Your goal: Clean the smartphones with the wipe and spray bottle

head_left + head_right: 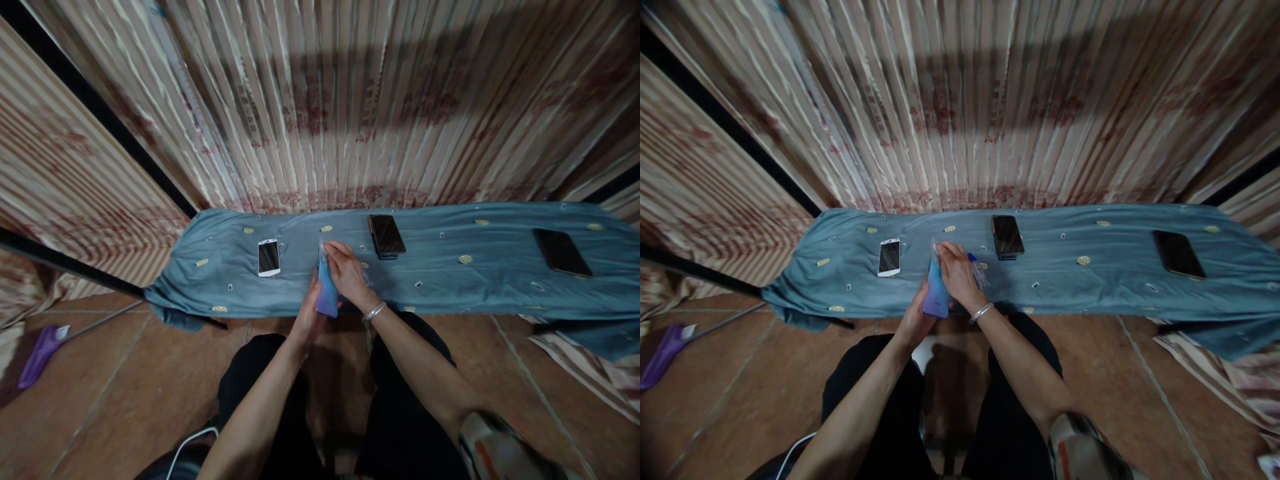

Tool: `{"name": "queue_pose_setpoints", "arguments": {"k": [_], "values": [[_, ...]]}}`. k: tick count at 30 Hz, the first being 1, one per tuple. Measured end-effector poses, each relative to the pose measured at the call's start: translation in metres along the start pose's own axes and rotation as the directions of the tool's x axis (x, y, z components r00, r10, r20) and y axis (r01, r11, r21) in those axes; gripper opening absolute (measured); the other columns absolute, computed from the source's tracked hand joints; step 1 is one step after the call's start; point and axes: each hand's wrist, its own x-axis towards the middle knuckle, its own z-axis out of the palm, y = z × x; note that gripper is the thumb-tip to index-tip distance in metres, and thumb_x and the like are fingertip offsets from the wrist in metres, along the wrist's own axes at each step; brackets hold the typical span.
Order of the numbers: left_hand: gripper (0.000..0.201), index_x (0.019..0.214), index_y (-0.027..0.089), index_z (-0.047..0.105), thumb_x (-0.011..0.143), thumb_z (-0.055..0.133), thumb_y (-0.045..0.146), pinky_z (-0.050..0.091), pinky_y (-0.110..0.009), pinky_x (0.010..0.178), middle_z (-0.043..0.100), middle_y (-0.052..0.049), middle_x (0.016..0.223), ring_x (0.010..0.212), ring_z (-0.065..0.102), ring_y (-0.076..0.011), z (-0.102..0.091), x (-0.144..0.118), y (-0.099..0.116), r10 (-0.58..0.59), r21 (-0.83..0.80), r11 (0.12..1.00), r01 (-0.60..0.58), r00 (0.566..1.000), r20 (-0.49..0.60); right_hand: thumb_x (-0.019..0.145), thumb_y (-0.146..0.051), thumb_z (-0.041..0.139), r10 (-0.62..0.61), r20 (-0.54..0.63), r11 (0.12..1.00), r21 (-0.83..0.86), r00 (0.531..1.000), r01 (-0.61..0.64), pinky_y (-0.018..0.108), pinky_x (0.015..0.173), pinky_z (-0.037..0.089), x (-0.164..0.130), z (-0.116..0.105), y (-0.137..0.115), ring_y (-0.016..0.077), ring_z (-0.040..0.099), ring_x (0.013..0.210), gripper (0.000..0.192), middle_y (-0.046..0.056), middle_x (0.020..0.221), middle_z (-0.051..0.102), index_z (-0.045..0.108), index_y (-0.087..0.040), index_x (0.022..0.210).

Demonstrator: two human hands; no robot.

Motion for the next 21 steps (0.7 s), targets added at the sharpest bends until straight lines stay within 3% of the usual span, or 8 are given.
{"name": "queue_pose_setpoints", "arguments": {"k": [5, 10, 21], "values": [[0.038, 0.128, 0.029, 0.06, 0.092, 0.05, 0.024, 0.056, -0.04, 0.094, 0.068, -0.002, 0.119, 0.111, 0.065, -0.025, -0.001, -0.001, 0.004, -0.002, 0.003, 1.0, 0.002, 1.0, -0.011, 0.091, -0.012, 0.039, 0.021, -0.007, 1.0, 0.015, 1.0, -0.021, 0.045, 0.1, 0.049, 0.001, 0.001, 0.001, 0.0254, 0.06, 0.107, 0.037, 0.012, 0.117, 0.067, 0.066, -0.019, 0.117], [0.038, 0.129, 0.029, 0.059, 0.092, 0.05, 0.025, 0.057, -0.038, 0.093, 0.069, -0.003, 0.118, 0.11, 0.064, -0.0243, 0.0, -0.004, 0.007, -0.012, 0.002, 1.0, 0.012, 1.0, -0.009, 0.091, -0.013, 0.04, 0.031, -0.001, 0.999, 0.018, 1.0, -0.031, 0.044, 0.098, 0.049, 0.0, 0.002, 0.003, 0.0257, 0.061, 0.106, 0.036, 0.012, 0.116, 0.067, 0.066, -0.018, 0.115], [0.044, 0.134, 0.028, 0.056, 0.091, 0.055, 0.03, 0.053, -0.038, 0.096, 0.057, -0.005, 0.14, 0.118, 0.059, -0.0235, -0.003, -0.003, 0.008, 0.074, 0.028, 0.997, -0.076, 0.996, 0.052, 0.091, -0.013, 0.041, 0.0, 0.018, 1.0, 0.029, 1.0, -0.001, 0.044, 0.099, 0.05, -0.006, -0.001, -0.008, 0.0249, 0.061, 0.106, 0.036, 0.01, 0.115, 0.067, 0.067, -0.021, 0.115]]}}
